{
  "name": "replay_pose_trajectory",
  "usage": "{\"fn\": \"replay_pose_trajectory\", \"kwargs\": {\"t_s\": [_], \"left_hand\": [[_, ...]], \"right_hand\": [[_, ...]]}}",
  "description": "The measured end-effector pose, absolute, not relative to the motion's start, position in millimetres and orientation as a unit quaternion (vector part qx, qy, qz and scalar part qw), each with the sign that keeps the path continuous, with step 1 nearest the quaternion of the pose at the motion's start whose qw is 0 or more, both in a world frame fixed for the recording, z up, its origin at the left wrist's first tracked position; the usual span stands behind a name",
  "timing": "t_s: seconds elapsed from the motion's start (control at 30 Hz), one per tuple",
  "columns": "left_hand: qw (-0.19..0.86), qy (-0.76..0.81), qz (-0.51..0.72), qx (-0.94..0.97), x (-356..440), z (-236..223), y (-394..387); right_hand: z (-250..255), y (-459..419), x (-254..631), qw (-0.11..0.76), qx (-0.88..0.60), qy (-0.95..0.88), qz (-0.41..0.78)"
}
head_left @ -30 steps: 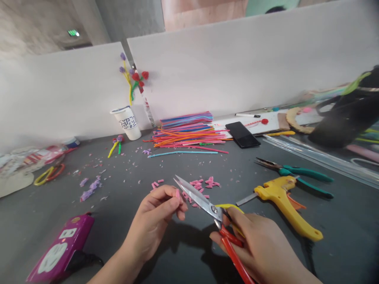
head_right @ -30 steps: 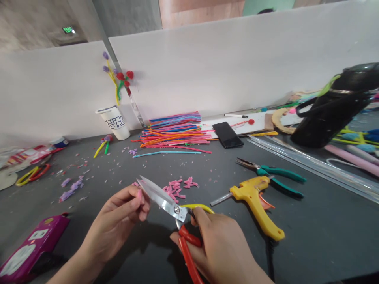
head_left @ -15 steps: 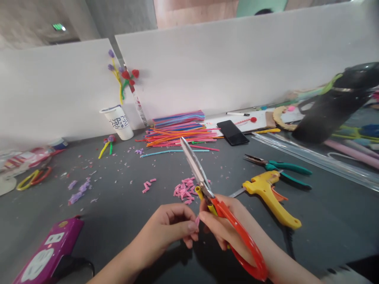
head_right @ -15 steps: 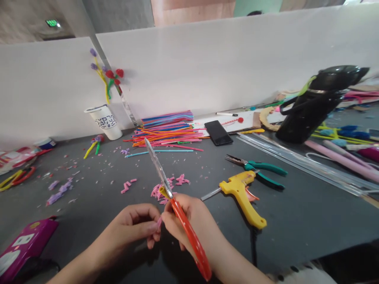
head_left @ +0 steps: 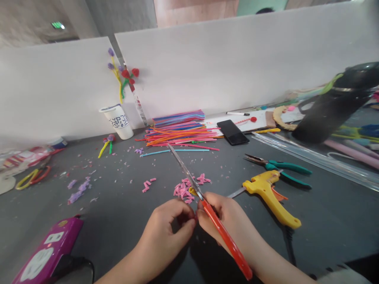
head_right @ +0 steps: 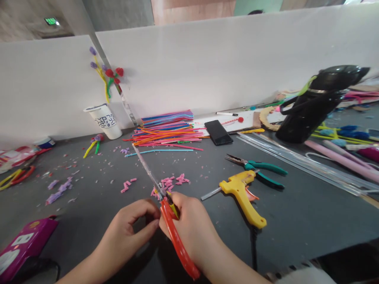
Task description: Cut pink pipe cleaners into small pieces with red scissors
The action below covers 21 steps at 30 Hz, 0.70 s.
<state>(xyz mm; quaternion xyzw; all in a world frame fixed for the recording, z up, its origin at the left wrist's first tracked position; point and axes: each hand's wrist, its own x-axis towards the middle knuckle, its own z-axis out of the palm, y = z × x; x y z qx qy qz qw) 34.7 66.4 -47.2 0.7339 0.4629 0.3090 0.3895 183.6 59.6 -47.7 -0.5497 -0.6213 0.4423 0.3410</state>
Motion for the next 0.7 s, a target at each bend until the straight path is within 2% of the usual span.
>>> {"fn": "replay_pose_trajectory", "kwargs": {"t_s": [0.1,0.17,0.37,0.57,0.7], "left_hand": [[0.381,0.459,0.311,0.74,34.7,-46.9,66.3],[0.415,0.469,0.335,0.704,33.4,-46.2,68.1],[0.548,0.481,0.463,0.503,23.8,-41.1,77.3],[0.538,0.468,0.522,0.468,18.5,-37.6,77.1],[0.527,0.463,0.542,0.462,17.0,-39.7,76.3]], "right_hand": [[-49.8,58.7,183.6,0.344,-0.529,-0.645,0.431],[-50.2,56.9,186.3,0.341,-0.53,-0.67,0.392],[-54.0,51.9,203.4,0.277,-0.573,-0.754,0.165],[-63.1,50.9,214.5,0.222,-0.545,-0.809,0.0],[-65.9,49.1,216.0,0.209,-0.536,-0.816,-0.047]]}}
